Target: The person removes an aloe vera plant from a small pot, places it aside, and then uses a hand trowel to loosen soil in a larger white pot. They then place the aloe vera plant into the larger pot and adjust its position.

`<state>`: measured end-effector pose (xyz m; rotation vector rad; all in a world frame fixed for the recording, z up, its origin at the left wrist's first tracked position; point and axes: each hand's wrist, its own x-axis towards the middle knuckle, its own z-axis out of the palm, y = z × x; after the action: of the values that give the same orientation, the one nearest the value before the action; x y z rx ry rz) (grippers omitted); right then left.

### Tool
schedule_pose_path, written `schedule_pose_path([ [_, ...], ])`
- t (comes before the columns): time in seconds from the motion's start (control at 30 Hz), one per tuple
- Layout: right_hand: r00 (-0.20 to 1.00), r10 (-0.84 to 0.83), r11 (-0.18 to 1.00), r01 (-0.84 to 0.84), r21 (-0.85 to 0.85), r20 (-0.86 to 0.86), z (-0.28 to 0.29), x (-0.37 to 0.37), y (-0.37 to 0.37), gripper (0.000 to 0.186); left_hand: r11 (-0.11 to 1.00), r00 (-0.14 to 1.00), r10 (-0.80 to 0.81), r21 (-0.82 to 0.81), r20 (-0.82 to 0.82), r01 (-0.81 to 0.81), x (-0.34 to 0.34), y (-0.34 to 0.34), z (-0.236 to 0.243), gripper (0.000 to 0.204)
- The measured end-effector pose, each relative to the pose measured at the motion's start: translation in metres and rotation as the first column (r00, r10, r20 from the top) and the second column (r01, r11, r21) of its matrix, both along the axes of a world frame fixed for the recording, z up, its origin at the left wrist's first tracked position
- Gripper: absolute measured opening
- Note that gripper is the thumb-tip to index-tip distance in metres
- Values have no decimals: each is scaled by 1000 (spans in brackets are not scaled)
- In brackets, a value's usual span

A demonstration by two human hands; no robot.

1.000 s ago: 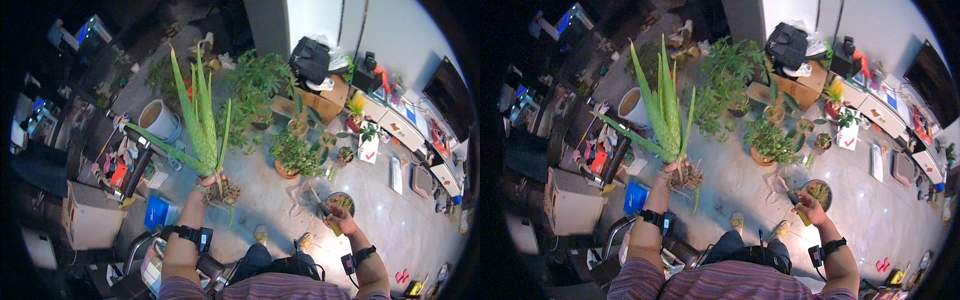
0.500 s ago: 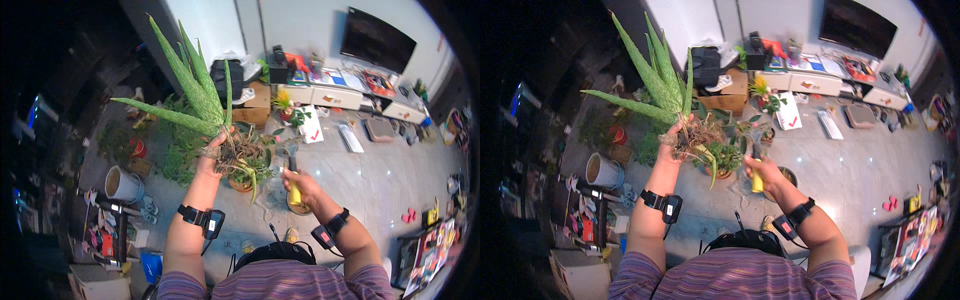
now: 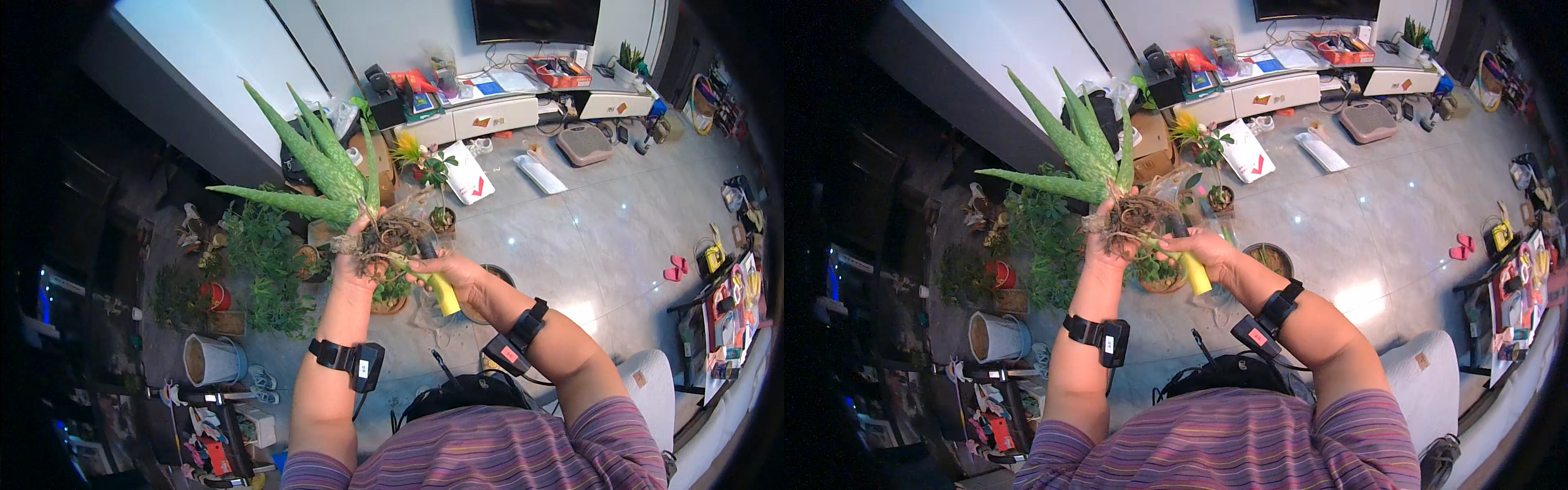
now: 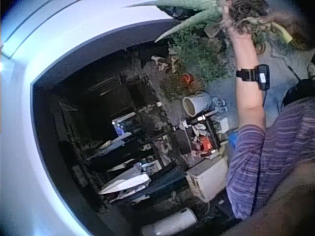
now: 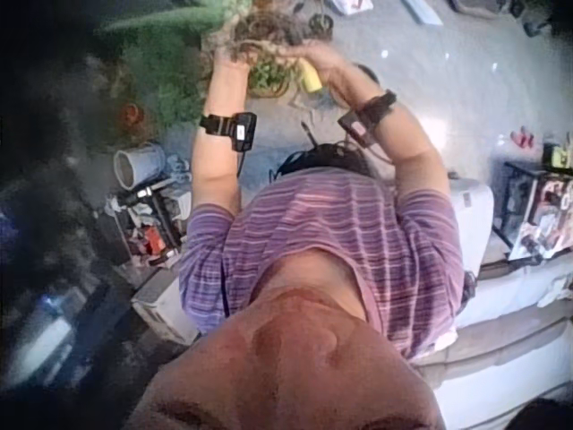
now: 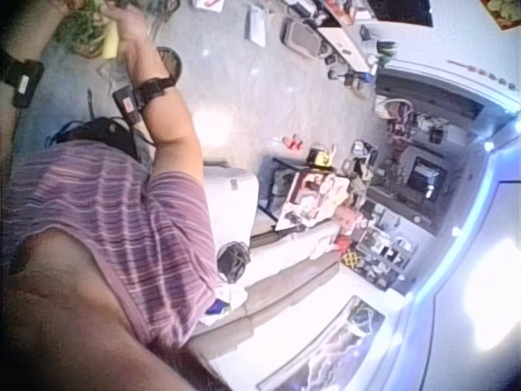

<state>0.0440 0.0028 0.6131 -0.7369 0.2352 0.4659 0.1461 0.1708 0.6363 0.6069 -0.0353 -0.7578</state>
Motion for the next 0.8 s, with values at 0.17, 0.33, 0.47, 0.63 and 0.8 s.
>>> schedule_pose_path([
  [0.17,998,-58,998,58,-18,-9,-4,-2,-1,20,996,997,-41,-73,60,46,4,5,-7,37],
  [0.33,1000,-19,996,18,-87,-5,-5,-2,0,22,1000,1000,9,-13,-7,-9,8,13,-12,35],
  [0.47,1000,0,991,-2,-133,-17,-9,-3,0,21,998,998,66,8,17,-66,3,15,-13,29],
  [0.63,999,-34,984,34,-173,-1,-13,-2,1,20,994,998,51,97,26,-54,0,18,-8,29],
  [0.8,997,-74,985,76,-152,18,-15,-4,-2,20,993,999,36,110,5,-36,0,20,-12,30],
])
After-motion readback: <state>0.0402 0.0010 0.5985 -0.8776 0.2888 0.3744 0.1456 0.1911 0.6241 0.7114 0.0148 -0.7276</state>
